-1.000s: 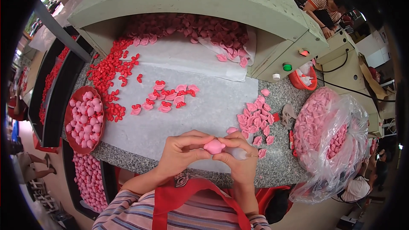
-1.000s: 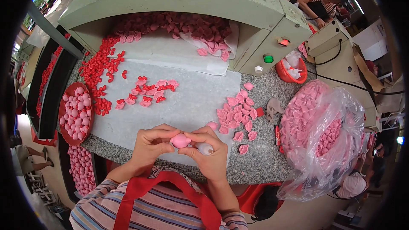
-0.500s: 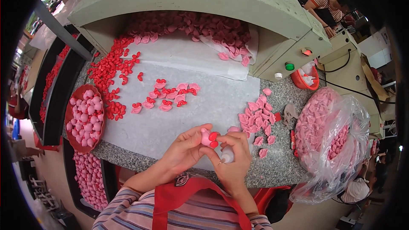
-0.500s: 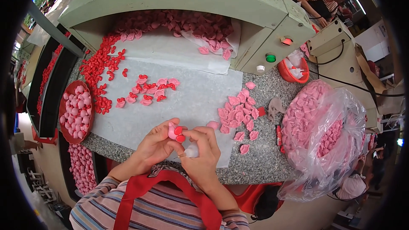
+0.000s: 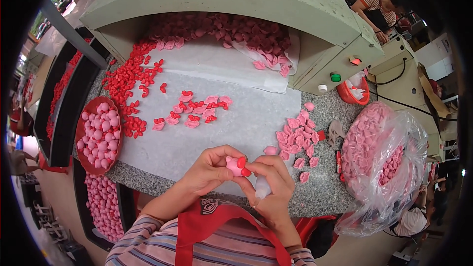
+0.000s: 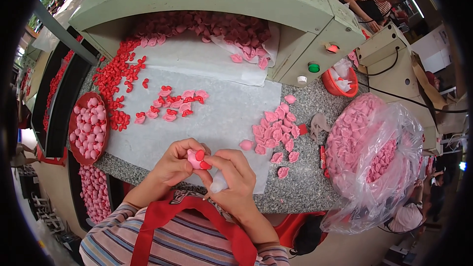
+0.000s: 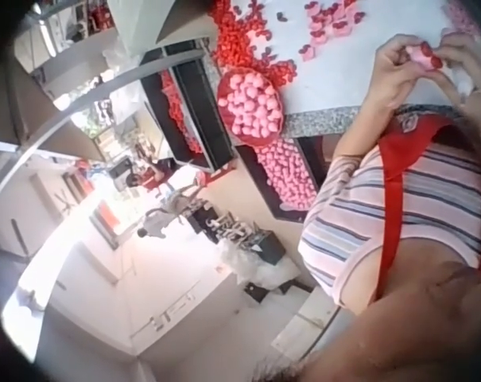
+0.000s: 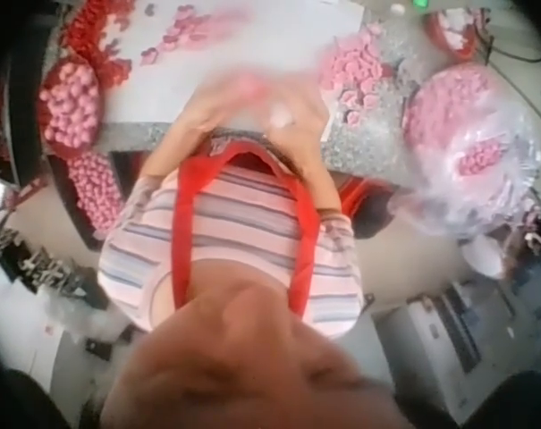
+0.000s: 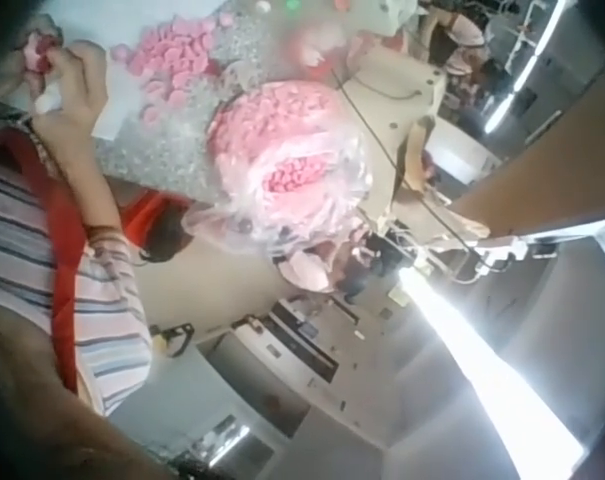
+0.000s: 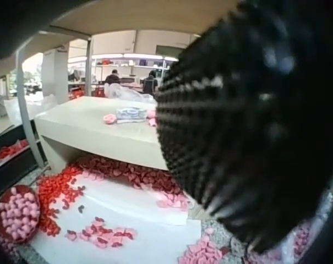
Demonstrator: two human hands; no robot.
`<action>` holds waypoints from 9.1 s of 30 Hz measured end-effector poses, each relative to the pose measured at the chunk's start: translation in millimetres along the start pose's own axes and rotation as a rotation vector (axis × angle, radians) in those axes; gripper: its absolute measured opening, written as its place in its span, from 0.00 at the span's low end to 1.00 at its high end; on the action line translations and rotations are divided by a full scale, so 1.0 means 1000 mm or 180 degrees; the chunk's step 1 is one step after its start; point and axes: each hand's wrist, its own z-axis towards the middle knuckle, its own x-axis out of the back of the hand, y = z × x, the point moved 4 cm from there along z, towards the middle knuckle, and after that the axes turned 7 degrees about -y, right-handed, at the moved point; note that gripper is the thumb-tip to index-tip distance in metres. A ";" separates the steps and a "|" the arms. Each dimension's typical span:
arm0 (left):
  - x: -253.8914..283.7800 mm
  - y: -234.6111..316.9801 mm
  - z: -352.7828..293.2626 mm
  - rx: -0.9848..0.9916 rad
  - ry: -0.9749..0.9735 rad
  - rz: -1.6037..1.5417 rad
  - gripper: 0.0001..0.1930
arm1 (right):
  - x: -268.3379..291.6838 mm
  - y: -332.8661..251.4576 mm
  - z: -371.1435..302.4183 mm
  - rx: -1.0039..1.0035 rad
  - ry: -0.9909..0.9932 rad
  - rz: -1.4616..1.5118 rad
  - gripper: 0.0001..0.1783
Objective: Assembling small pink plastic toy components using a glue applicator.
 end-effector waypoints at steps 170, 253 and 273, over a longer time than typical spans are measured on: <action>-0.023 -0.002 -0.006 -0.1287 0.0082 0.1280 0.04 | -0.010 0.020 -0.009 -0.0163 -0.0294 0.1537 0.19; -0.008 0.008 -0.001 -0.0666 -0.0065 0.1493 0.15 | -0.004 0.036 -0.013 -0.0158 -0.0264 0.1609 0.13; 0.015 0.003 -0.007 -0.0147 -0.0032 0.0185 0.21 | -0.021 0.037 -0.004 -0.2304 -0.1217 0.2564 0.18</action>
